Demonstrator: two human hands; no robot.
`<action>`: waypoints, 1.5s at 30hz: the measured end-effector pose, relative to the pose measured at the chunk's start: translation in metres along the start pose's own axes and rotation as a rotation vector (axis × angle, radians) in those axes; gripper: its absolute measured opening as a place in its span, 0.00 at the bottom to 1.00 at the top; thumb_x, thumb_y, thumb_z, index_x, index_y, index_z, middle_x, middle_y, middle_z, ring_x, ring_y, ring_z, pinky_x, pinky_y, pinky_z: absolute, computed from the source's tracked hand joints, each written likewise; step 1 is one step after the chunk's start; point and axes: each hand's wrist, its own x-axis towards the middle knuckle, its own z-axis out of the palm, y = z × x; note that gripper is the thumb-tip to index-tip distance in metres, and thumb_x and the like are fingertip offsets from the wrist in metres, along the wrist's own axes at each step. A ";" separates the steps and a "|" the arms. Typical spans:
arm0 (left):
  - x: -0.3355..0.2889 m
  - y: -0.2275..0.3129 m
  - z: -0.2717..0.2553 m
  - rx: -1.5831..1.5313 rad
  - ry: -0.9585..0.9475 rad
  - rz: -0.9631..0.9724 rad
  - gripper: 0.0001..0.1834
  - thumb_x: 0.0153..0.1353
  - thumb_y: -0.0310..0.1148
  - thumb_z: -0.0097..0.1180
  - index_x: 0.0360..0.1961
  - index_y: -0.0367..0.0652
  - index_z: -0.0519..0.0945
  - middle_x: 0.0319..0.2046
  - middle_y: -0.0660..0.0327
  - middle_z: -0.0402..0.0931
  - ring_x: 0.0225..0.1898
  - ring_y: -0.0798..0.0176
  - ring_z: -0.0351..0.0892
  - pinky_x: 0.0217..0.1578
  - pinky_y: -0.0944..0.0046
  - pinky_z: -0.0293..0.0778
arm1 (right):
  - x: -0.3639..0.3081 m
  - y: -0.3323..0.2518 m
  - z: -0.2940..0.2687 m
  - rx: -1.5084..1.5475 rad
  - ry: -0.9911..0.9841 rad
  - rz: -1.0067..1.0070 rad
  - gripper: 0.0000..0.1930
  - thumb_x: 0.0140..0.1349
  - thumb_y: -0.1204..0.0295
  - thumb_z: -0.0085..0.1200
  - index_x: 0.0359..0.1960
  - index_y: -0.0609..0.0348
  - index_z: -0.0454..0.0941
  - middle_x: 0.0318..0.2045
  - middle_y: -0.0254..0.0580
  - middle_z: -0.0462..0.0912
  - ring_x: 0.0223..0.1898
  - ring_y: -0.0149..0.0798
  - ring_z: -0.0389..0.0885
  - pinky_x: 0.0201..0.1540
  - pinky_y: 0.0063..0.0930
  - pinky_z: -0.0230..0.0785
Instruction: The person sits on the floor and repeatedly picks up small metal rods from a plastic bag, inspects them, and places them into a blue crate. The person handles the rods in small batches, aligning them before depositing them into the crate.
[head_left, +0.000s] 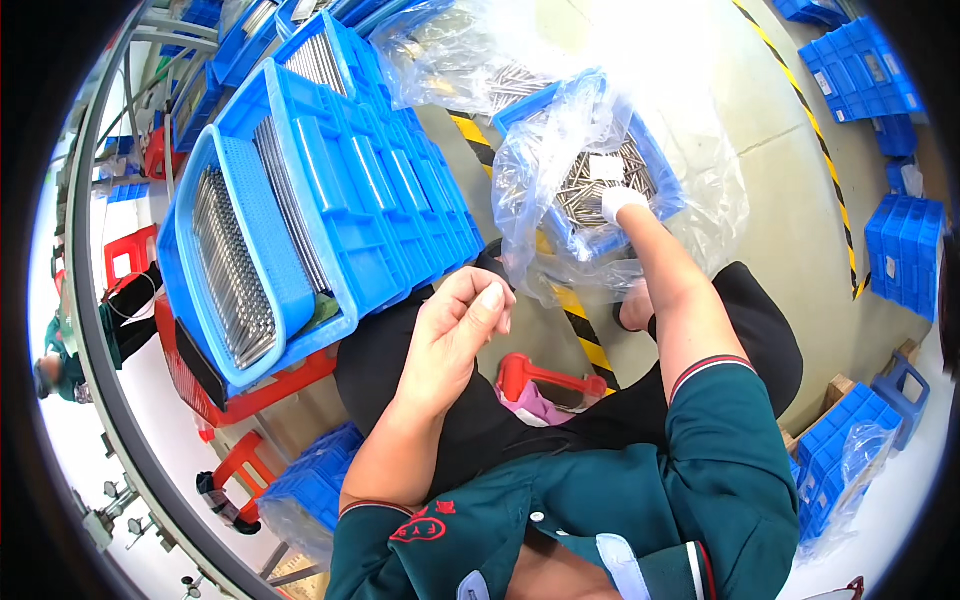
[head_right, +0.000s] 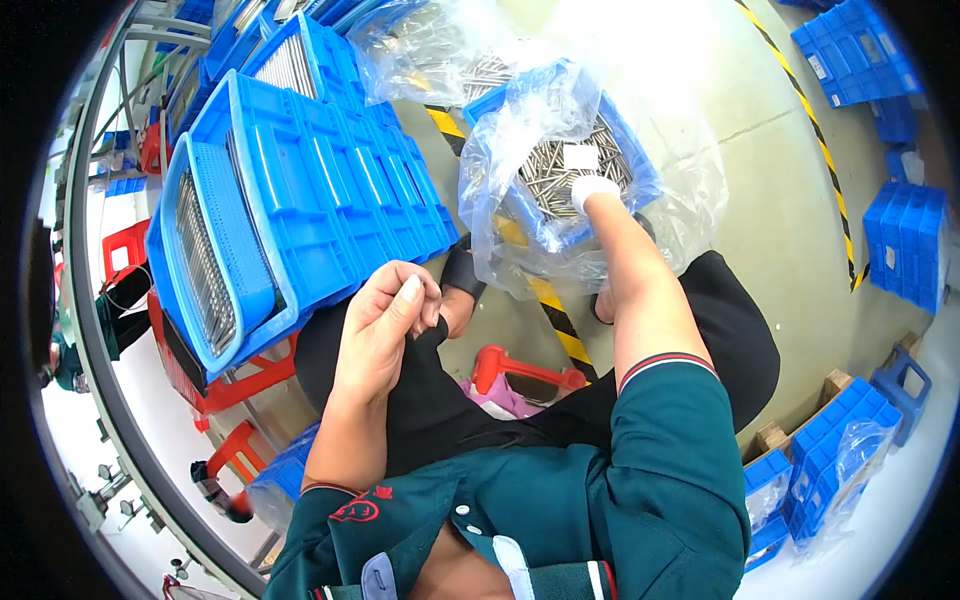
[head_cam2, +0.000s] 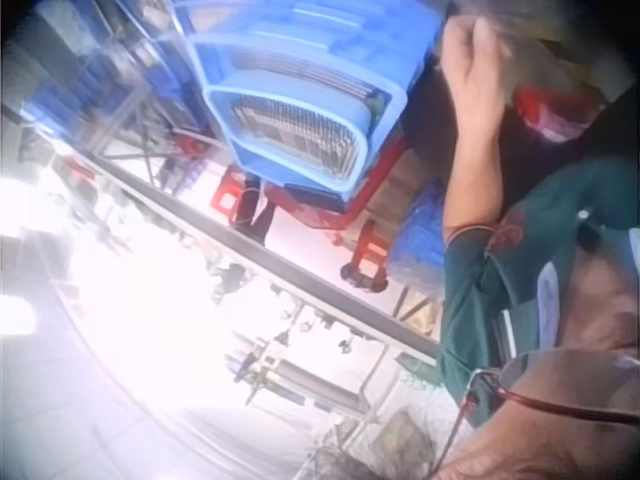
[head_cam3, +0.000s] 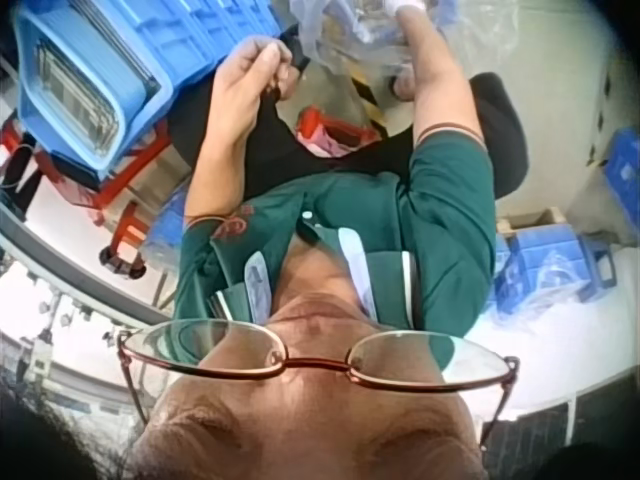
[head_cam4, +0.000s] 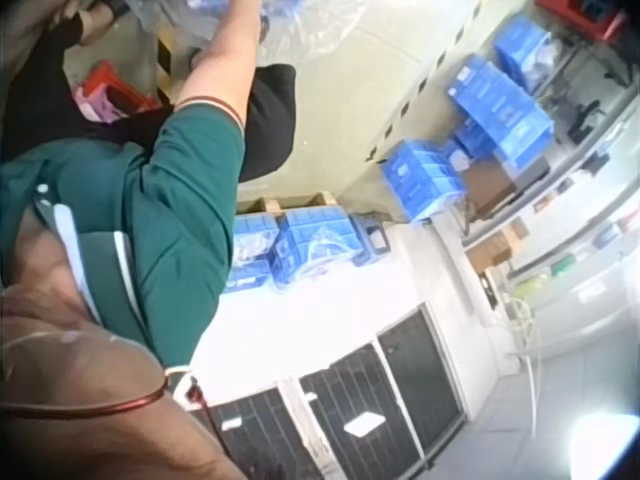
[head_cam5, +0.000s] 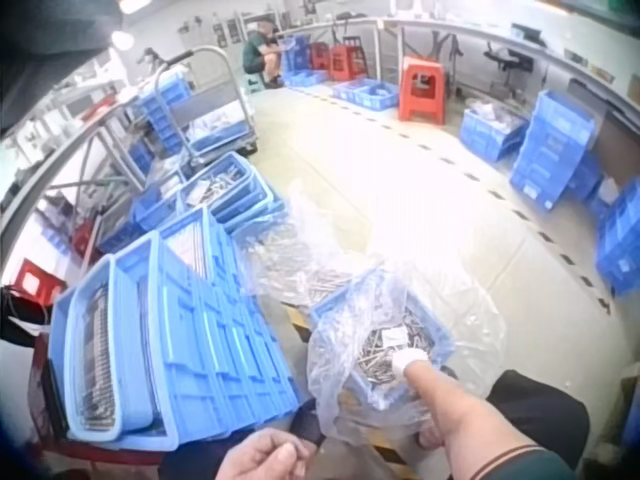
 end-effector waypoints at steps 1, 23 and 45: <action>0.000 0.000 0.000 -0.003 0.001 -0.005 0.12 0.67 0.38 0.47 0.35 0.40 0.75 0.24 0.68 0.70 0.25 0.78 0.63 0.27 0.77 0.58 | -0.001 0.003 -0.001 0.017 0.005 -0.002 0.18 0.58 0.68 0.42 0.43 0.62 0.80 0.45 0.55 0.80 0.47 0.50 0.79 0.50 0.39 0.70; 0.027 -0.011 0.009 -0.317 0.154 0.061 0.13 0.68 0.44 0.44 0.37 0.46 0.71 0.32 0.64 0.75 0.32 0.70 0.71 0.34 0.69 0.65 | -0.153 -0.002 -0.174 0.422 -0.322 -0.298 0.09 0.57 0.64 0.51 0.30 0.55 0.77 0.18 0.29 0.72 0.18 0.26 0.67 0.19 0.22 0.59; 0.035 -0.018 0.029 -0.705 0.020 0.056 0.08 0.66 0.39 0.45 0.36 0.47 0.69 0.24 0.66 0.69 0.22 0.69 0.72 0.19 0.69 0.67 | -0.338 -0.203 -0.247 -0.534 0.035 -0.594 0.16 0.50 0.63 0.58 0.40 0.55 0.81 0.37 0.47 0.83 0.37 0.48 0.81 0.41 0.36 0.72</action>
